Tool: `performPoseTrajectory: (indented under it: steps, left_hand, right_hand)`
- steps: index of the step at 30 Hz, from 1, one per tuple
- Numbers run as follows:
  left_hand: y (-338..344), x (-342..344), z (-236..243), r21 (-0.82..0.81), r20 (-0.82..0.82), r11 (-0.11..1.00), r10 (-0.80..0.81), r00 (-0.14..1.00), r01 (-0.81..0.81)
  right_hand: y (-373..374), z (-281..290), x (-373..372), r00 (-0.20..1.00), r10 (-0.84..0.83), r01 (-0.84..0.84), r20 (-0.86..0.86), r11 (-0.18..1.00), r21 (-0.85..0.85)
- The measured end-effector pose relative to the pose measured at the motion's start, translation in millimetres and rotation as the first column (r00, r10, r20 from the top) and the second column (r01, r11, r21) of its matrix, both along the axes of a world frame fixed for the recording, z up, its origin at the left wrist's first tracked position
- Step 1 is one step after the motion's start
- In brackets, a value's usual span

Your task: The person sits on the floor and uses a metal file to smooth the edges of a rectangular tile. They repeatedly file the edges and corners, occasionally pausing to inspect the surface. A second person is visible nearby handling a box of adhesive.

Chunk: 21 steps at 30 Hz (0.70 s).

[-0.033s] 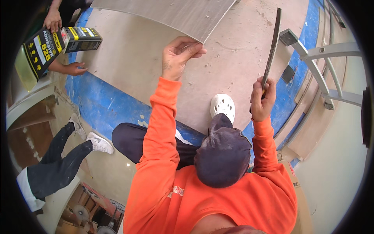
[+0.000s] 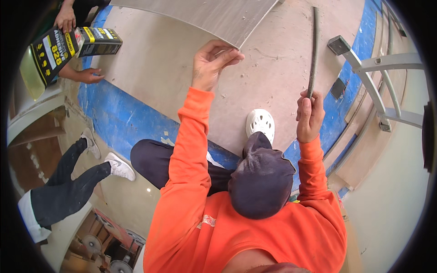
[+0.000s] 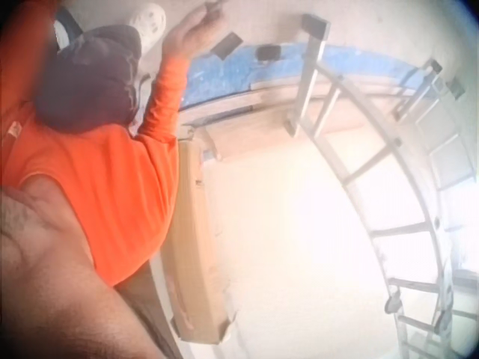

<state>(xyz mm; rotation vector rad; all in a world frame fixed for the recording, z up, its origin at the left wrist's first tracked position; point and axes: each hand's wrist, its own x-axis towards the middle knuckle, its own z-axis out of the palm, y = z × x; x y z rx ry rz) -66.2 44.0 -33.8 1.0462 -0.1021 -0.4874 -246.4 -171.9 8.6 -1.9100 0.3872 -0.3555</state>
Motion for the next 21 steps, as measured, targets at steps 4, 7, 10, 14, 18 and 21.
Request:
performPoseTrajectory:
  steps: [4, 7, 10, 14, 18, 21]
  left_hand:
    - [-13, 1, -13, -0.073, 0.003, 0.993, 0.097, 0.995, -0.096]
    - [-23, -16, -6, -0.084, -0.111, 0.948, 0.297, 0.948, -0.306]
    - [-35, -35, 6, -0.271, -0.273, 0.831, 0.417, 0.867, -0.485]
    - [-60, -29, 17, -0.265, -0.259, 0.762, 0.534, 0.805, -0.591]
    - [-75, -4, 21, -0.201, -0.229, 0.704, 0.642, 0.731, -0.681]
    - [-79, 7, 25, -0.221, -0.215, 0.672, 0.673, 0.708, -0.707]
  right_hand:
    - [-17, 19, 20, 0.974, 0.212, -0.225, -0.078, 0.941, -0.254]
    - [-17, 29, 40, 0.877, 0.468, -0.474, -0.105, 0.812, -0.341]
    - [-15, 30, 55, 0.814, 0.516, -0.573, -0.264, 0.647, -0.503]
    - [-19, 29, 71, 0.791, 0.493, -0.599, -0.362, 0.509, -0.618]
    - [-24, 37, 88, 0.806, 0.459, -0.572, -0.375, 0.437, -0.694]
    - [-26, 48, 95, 0.795, 0.447, -0.595, -0.409, 0.449, -0.667]
